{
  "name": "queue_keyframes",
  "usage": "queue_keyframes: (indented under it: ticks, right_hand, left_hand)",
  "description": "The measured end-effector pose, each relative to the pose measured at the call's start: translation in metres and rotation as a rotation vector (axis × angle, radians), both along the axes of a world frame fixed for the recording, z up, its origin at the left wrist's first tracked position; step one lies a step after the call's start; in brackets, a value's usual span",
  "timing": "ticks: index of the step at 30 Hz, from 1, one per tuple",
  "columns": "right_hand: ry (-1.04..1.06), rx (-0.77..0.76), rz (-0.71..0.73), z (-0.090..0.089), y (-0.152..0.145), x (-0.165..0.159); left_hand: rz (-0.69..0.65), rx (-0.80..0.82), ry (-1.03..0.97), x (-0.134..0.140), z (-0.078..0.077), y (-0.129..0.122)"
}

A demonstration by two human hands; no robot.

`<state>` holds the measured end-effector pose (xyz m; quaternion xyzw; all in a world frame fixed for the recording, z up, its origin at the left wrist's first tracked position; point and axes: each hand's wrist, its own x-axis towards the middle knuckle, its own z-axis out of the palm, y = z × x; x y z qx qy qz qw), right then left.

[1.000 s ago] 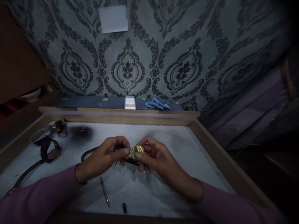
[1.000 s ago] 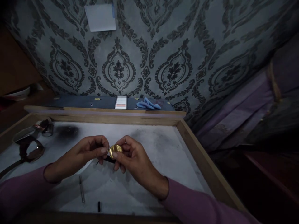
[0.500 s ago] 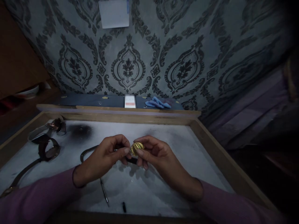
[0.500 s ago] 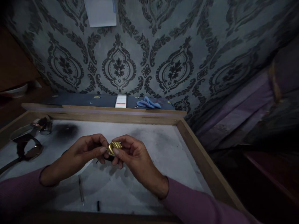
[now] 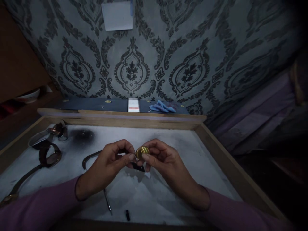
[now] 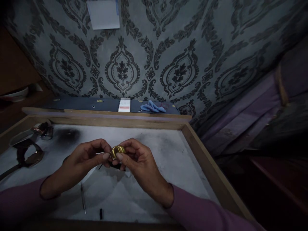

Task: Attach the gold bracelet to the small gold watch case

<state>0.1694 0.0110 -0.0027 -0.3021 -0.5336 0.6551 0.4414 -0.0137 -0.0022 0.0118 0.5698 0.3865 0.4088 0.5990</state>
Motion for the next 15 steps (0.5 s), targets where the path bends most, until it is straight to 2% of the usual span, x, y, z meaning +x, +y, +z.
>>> queue_keyframes:
  ticks: [15]
  right_hand:
    - [0.007, 0.012, -0.009, 0.0042, -0.0016, 0.0003]
  left_hand:
    - [0.036, 0.045, 0.045, 0.0009, 0.0001, -0.0055]
